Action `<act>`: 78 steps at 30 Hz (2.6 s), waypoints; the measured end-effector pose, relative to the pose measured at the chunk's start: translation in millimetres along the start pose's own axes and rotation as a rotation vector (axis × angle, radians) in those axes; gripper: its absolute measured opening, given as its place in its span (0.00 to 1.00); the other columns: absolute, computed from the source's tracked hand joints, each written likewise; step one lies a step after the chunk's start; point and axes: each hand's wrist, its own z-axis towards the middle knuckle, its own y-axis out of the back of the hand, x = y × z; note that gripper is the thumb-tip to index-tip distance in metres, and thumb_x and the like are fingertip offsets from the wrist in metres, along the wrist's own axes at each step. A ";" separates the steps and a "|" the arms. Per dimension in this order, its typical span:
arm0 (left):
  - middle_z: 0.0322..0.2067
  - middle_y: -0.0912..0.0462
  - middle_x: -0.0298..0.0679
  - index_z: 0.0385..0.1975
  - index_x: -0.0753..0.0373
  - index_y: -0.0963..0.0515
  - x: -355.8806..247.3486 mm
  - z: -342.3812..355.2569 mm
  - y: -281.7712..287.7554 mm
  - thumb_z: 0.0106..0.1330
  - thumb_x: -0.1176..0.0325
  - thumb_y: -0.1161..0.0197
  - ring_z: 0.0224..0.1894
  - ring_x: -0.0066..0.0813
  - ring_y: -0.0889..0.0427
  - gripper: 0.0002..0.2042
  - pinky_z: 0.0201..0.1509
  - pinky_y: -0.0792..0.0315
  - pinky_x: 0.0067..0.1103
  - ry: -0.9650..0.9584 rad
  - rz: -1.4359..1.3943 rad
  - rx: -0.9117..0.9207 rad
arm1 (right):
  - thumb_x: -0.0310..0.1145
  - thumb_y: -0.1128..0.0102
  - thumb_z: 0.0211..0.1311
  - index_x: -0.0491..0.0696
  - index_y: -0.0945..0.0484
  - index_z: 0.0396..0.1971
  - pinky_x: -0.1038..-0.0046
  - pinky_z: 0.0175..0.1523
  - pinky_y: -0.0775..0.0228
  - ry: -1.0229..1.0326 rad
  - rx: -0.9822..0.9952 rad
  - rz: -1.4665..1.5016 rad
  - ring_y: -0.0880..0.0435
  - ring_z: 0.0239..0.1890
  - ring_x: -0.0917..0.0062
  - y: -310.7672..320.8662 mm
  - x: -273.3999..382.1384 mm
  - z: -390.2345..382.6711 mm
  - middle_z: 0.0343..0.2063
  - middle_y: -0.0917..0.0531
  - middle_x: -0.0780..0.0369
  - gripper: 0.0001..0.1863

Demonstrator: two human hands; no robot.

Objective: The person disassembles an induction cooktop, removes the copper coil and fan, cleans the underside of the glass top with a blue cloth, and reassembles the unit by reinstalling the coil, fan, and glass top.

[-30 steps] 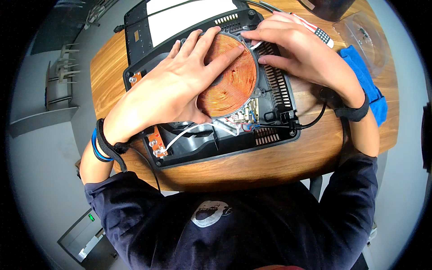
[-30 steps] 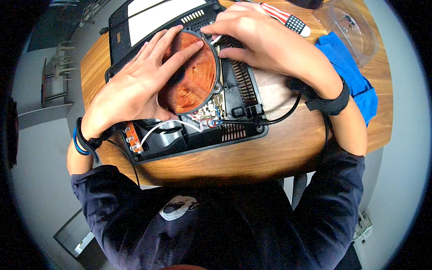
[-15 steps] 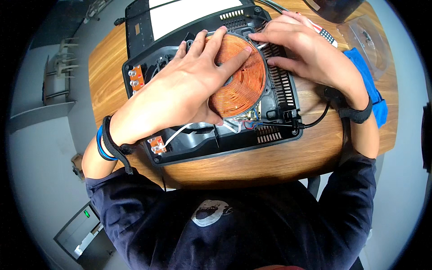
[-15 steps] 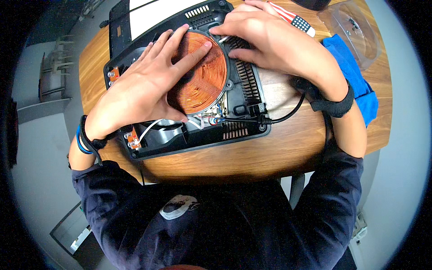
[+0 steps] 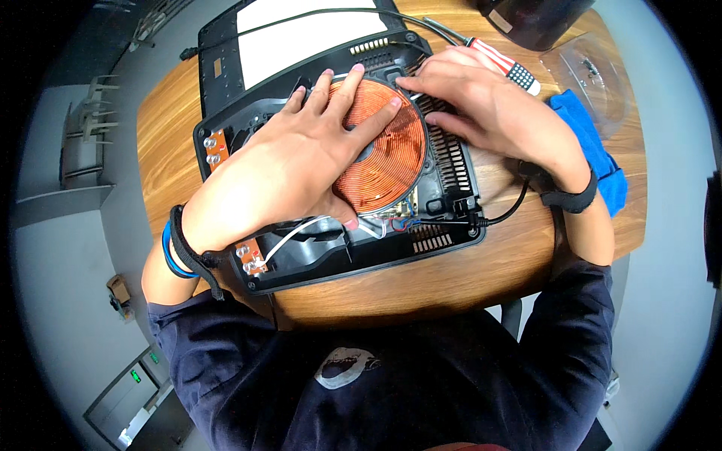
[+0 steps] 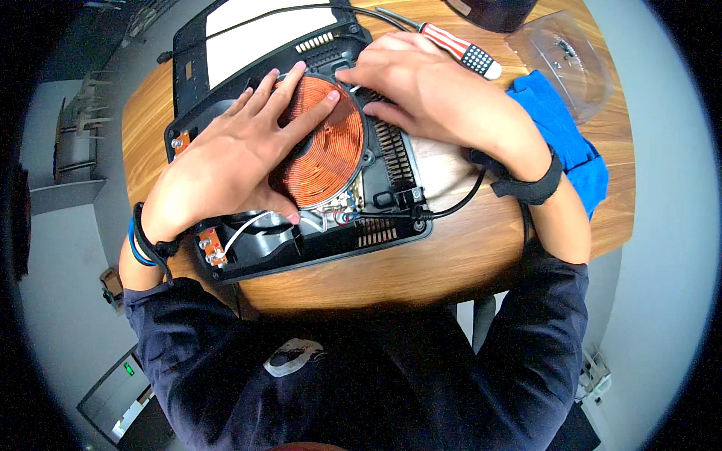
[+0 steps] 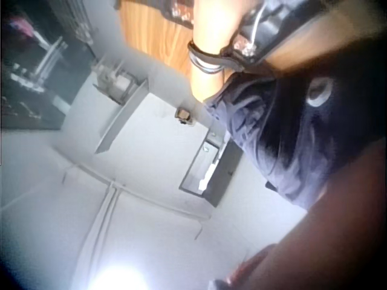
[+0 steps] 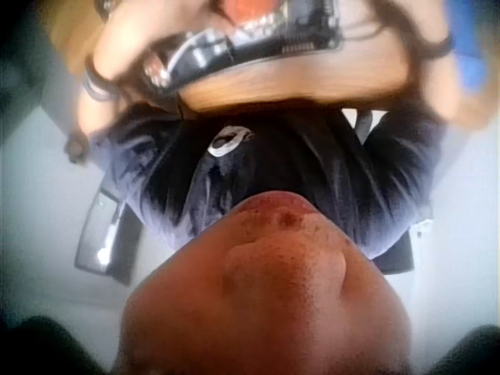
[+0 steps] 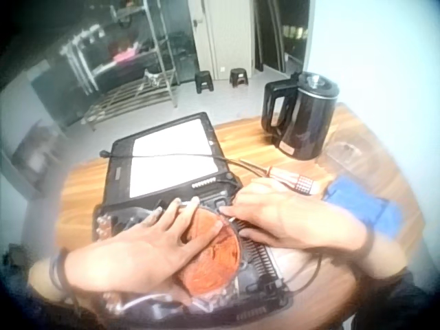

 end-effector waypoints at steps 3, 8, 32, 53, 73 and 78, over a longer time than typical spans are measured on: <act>0.86 0.50 0.69 0.90 0.48 0.47 -1.9 -1.1 2.6 0.36 0.48 0.07 0.84 0.78 0.42 0.74 0.88 0.40 0.52 -0.015 -0.009 0.009 | 0.31 0.24 0.67 0.44 0.15 0.63 0.55 0.71 0.26 -0.005 -0.002 0.006 0.17 0.64 0.53 3.2 4.9 0.3 0.54 0.14 0.53 0.25; 0.85 0.50 0.70 0.89 0.59 0.46 -16.2 -7.6 8.8 0.48 0.50 0.11 0.86 0.76 0.47 0.67 0.89 0.42 0.50 0.014 0.023 0.007 | 0.20 0.32 0.67 0.45 0.17 0.52 0.59 0.66 0.23 -0.088 -0.077 0.096 0.17 0.60 0.54 24.8 13.2 4.3 0.51 0.16 0.54 0.15; 0.80 0.33 0.57 0.80 0.48 0.27 -24.7 -59.7 -21.0 0.71 0.69 0.33 0.76 0.72 0.27 0.34 0.62 0.12 0.40 0.079 0.072 -0.140 | 0.22 0.24 0.60 0.48 0.16 0.51 0.69 0.42 0.15 -1.223 0.428 -0.057 0.10 0.41 0.72 140.4 -152.1 -144.0 0.44 0.08 0.62 0.19; 0.75 0.29 0.54 0.77 0.48 0.24 -41.2 -63.9 -27.0 0.73 0.69 0.36 0.68 0.63 0.22 0.31 0.55 0.09 0.38 0.108 0.166 -0.154 | 0.22 0.29 0.66 0.42 0.15 0.38 0.67 0.40 0.20 -1.000 0.355 -0.051 0.15 0.32 0.76 143.5 -152.4 -145.7 0.29 0.12 0.60 0.03; 0.82 0.41 0.73 0.88 0.63 0.45 30.6 -118.3 -25.6 0.70 0.59 0.22 0.76 0.72 0.26 0.50 0.77 0.24 0.48 0.105 -0.225 -0.031 | 0.50 0.19 0.61 0.51 0.29 0.81 0.48 0.83 0.35 -0.106 0.438 -0.009 0.34 0.83 0.41 30.4 95.3 72.3 0.83 0.37 0.44 0.50; 0.83 0.40 0.68 0.81 0.68 0.38 43.6 -125.3 -24.9 0.68 0.60 0.20 0.65 0.70 0.16 0.45 0.68 0.19 0.47 0.102 -0.385 0.008 | 0.49 0.18 0.61 0.55 0.32 0.82 0.47 0.84 0.38 -0.021 0.461 -0.112 0.34 0.81 0.38 0.6 96.2 90.0 0.81 0.37 0.40 0.50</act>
